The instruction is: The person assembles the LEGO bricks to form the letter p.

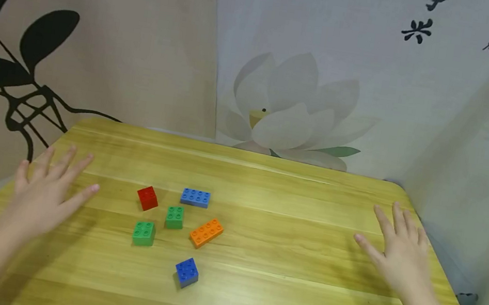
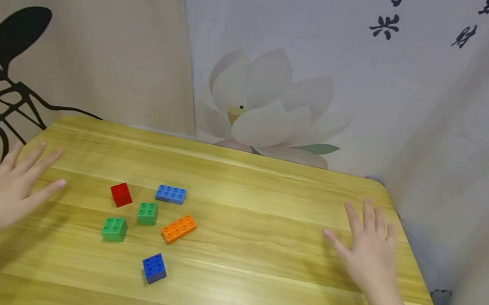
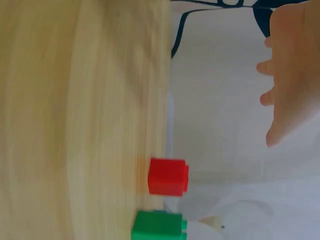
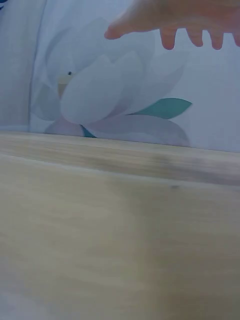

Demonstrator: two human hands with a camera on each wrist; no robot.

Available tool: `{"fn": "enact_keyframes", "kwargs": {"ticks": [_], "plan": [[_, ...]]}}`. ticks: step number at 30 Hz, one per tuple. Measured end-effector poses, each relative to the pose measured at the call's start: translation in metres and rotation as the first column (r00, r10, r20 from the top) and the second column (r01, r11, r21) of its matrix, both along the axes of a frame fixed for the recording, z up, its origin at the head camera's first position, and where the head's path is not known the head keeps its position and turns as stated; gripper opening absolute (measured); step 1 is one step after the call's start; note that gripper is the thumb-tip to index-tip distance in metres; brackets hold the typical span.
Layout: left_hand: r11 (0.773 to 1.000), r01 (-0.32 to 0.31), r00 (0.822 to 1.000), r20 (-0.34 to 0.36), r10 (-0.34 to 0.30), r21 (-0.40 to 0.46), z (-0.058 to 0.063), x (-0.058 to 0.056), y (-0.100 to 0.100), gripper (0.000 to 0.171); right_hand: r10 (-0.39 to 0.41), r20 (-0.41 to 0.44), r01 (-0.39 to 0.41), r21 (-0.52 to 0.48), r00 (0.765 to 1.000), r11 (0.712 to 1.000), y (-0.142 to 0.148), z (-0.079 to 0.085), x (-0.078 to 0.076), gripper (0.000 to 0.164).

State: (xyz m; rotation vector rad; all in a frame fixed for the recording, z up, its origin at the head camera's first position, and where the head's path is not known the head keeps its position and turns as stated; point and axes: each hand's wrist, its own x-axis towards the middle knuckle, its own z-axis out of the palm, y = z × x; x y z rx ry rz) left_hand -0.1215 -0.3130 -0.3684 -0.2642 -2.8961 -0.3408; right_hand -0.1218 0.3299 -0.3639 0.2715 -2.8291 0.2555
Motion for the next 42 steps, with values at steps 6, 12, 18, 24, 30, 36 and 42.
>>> {"fn": "enact_keyframes", "kwargs": {"ticks": [6, 12, 18, 24, 30, 36, 42], "plan": [[0.996, 0.034, 0.999, -0.045, -0.031, 0.078, -0.005, 0.009, 0.015, 0.067, 0.073, -0.088, -0.082, -0.097, 0.993, 0.992, -0.026, 0.000, 0.009, 0.073], [0.975, 0.081, 0.994, -0.091, -0.064, 0.208, -0.011, 0.015, 0.031, 0.064, 0.149, -0.170, -0.186, -0.232, 0.974, 0.955, -0.054, -0.004, 0.012, 0.066], [0.941, 0.148, 0.986, -0.122, -0.116, 0.305, -0.018, 0.019, 0.045, 0.061, 0.234, -0.212, -0.294, -0.321, 0.949, 0.900, -0.083, -0.011, 0.019, 0.061], [0.886, 0.209, 0.977, -0.121, -0.174, 0.414, -0.025, 0.021, 0.052, 0.062, 0.309, -0.222, -0.376, -0.412, 0.925, 0.830, -0.108, -0.014, 0.024, 0.056], [0.844, 0.193, 0.980, -0.057, -0.190, 0.501, -0.024, 0.024, 0.056, 0.066, 0.407, -0.225, -0.464, -0.474, 0.885, 0.748, -0.132, -0.017, 0.028, 0.054], [0.807, 0.144, 0.984, 0.005, -0.179, 0.572, -0.024, 0.029, 0.058, 0.067, 0.489, -0.218, -0.521, -0.546, 0.845, 0.656, -0.157, -0.021, 0.031, 0.054], [0.771, 0.169, 0.978, -0.006, -0.210, 0.614, -0.034, 0.027, 0.057, 0.062, 0.559, -0.161, -0.525, -0.618, 0.814, 0.586, -0.178, -0.028, 0.032, 0.051]]}}
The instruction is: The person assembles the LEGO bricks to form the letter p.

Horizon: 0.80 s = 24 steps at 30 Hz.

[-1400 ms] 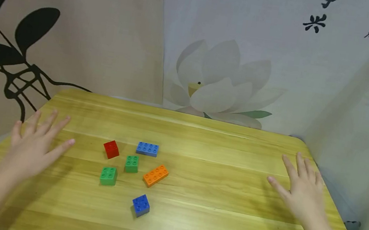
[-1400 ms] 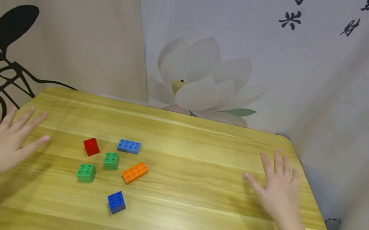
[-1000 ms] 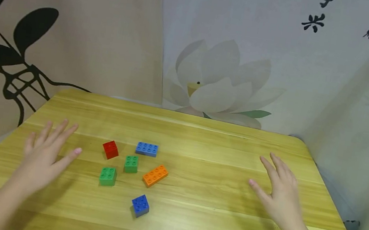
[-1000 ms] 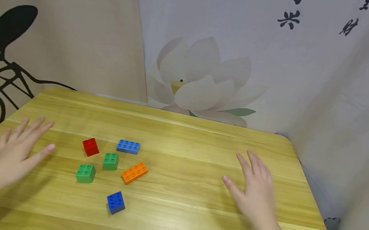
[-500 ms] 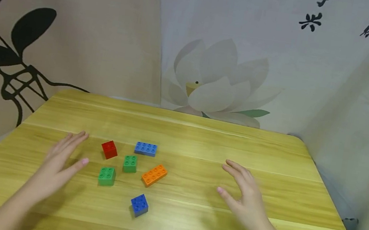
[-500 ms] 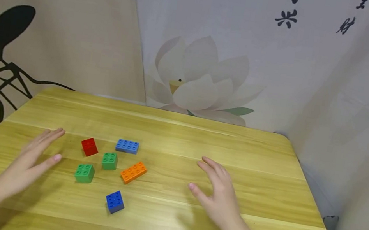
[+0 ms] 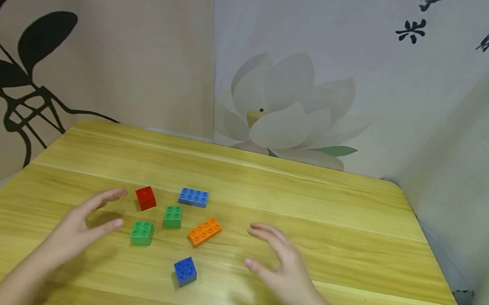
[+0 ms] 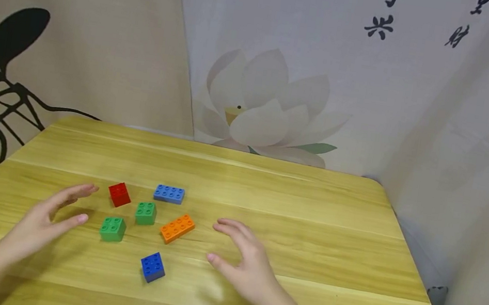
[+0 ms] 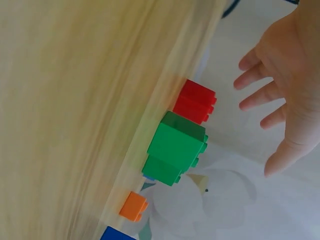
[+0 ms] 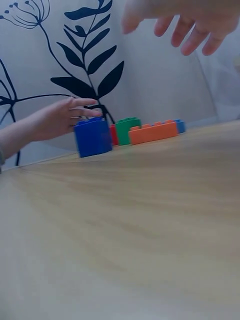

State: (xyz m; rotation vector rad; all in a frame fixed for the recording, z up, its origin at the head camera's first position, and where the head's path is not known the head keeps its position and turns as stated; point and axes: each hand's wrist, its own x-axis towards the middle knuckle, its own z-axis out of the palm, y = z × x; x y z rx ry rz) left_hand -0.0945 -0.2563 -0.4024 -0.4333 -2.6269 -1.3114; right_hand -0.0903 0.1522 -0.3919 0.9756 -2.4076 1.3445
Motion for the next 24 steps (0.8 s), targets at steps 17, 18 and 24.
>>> {"fn": "enact_keyframes", "kwargs": {"ticks": [17, 18, 24], "plan": [[0.988, 0.132, 0.986, 0.091, -0.139, 0.080, -0.022, -0.005, -0.003, 0.055, 0.219, 0.327, -0.182, -0.139, 0.919, 0.973, -0.045, -0.022, 0.001, 0.045], [0.986, 0.141, 0.984, 0.095, -0.149, 0.085, -0.023, -0.006, -0.003, 0.055, 0.224, 0.347, -0.185, -0.141, 0.911, 0.972, -0.046, -0.023, 0.001, 0.045], [0.979, 0.176, 0.975, 0.116, -0.188, 0.106, -0.028, -0.007, -0.003, 0.057, 0.252, 0.412, -0.215, -0.135, 0.876, 0.967, -0.056, -0.032, -0.001, 0.046]]}}
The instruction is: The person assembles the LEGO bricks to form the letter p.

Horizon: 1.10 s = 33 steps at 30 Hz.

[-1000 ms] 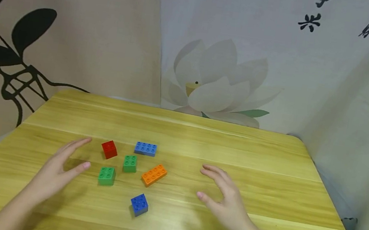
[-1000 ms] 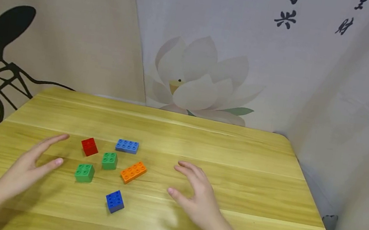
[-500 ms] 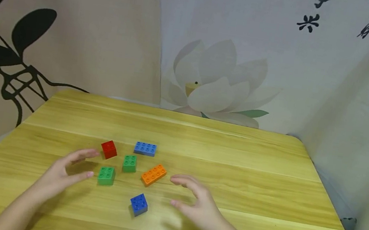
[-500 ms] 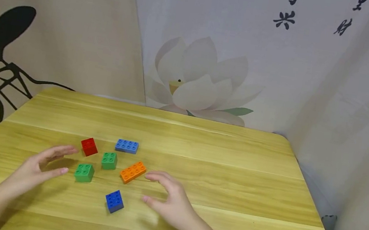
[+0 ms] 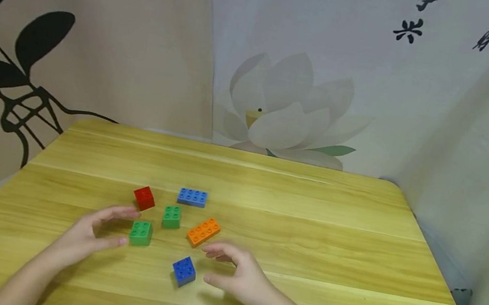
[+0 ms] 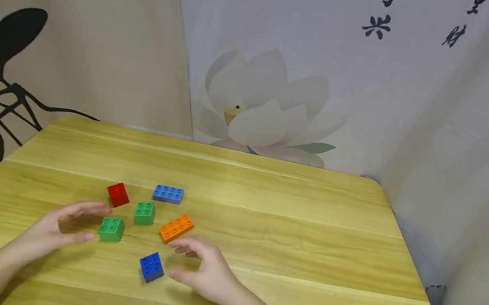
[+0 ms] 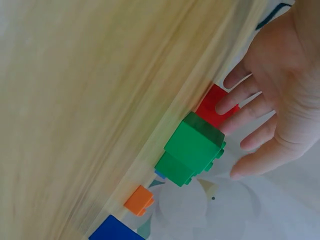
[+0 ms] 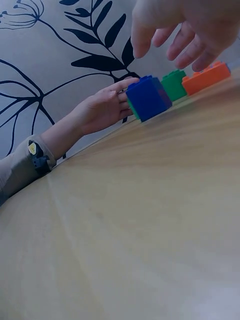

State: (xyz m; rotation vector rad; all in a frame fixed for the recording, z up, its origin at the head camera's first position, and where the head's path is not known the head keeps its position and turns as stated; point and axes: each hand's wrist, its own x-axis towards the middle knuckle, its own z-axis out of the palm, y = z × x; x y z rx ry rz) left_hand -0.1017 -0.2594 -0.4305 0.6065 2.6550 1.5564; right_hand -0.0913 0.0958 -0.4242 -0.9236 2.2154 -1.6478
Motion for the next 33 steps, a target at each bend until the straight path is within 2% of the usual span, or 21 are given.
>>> {"fn": "enact_keyframes", "kwargs": {"ticks": [8, 15, 19, 27, 33], "plan": [[0.999, 0.043, 0.999, 0.003, -0.043, -0.008, -0.009, -0.002, -0.002, 0.057, 0.056, 0.059, -0.057, 0.008, 0.997, 0.998, -0.012, -0.006, 0.000, 0.048], [1.000, 0.018, 1.000, 0.018, -0.018, -0.019, -0.013, -0.001, 0.000, 0.059, 0.093, 0.067, -0.096, 0.041, 0.993, 0.994, -0.020, -0.011, 0.000, 0.051], [0.999, -0.003, 1.000, 0.023, 0.004, -0.043, -0.015, -0.001, 0.003, 0.057, 0.091, 0.047, -0.094, 0.060, 0.995, 0.994, -0.021, -0.014, -0.001, 0.050], [0.997, -0.046, 0.999, -0.010, 0.045, -0.069, -0.020, -0.002, 0.007, 0.050, 0.059, 0.008, -0.059, 0.060, 0.998, 0.996, -0.024, -0.021, -0.002, 0.045], [0.994, -0.071, 0.997, -0.003, 0.071, -0.087, -0.015, 0.000, 0.011, 0.047, 0.035, 0.009, -0.035, 0.056, 0.999, 0.998, -0.026, -0.022, -0.001, 0.040]]}}
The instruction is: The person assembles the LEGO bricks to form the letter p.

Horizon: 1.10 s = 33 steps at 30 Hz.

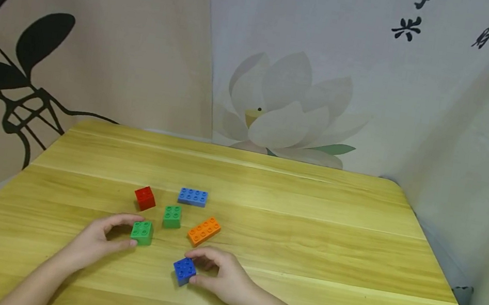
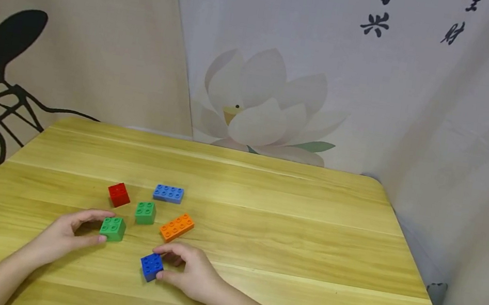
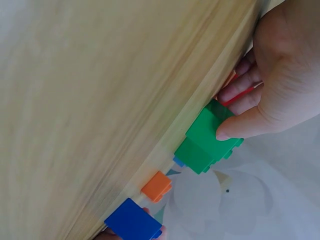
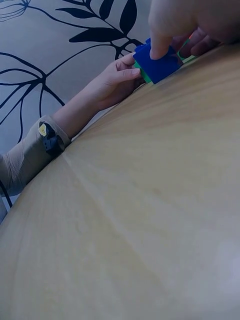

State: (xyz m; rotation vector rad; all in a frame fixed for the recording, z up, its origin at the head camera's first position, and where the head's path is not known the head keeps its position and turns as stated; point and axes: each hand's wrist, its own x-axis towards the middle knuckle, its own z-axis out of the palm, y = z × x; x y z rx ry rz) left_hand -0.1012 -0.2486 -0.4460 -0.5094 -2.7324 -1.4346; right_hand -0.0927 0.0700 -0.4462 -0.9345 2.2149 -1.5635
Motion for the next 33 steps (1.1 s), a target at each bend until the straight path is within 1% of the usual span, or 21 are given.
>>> {"fn": "enact_keyframes", "kwargs": {"ticks": [13, 19, 23, 28, 33], "plan": [[1.000, -0.011, 1.000, 0.007, 0.011, -0.001, 0.002, 0.002, 0.001, 0.047, -0.026, 0.007, 0.026, -0.025, 1.000, 0.999, 0.001, -0.001, 0.000, 0.037], [1.000, -0.007, 1.000, 0.000, 0.007, 0.009, 0.004, 0.003, 0.004, 0.046, -0.031, 0.027, 0.032, -0.049, 0.999, 0.998, 0.003, 0.004, 0.000, 0.038], [1.000, 0.002, 1.000, -0.010, -0.002, 0.019, 0.004, 0.002, 0.007, 0.046, -0.051, 0.044, 0.053, -0.045, 0.998, 0.998, 0.006, 0.009, 0.000, 0.039], [0.999, 0.011, 1.000, -0.029, -0.010, 0.034, 0.005, 0.002, 0.011, 0.046, -0.096, 0.073, 0.099, -0.037, 0.993, 0.994, 0.011, 0.013, 0.000, 0.040], [0.998, 0.005, 0.999, -0.042, -0.003, 0.058, 0.007, 0.002, 0.016, 0.046, -0.120, 0.059, 0.124, -0.056, 0.991, 0.991, 0.019, 0.016, -0.001, 0.040]]}}
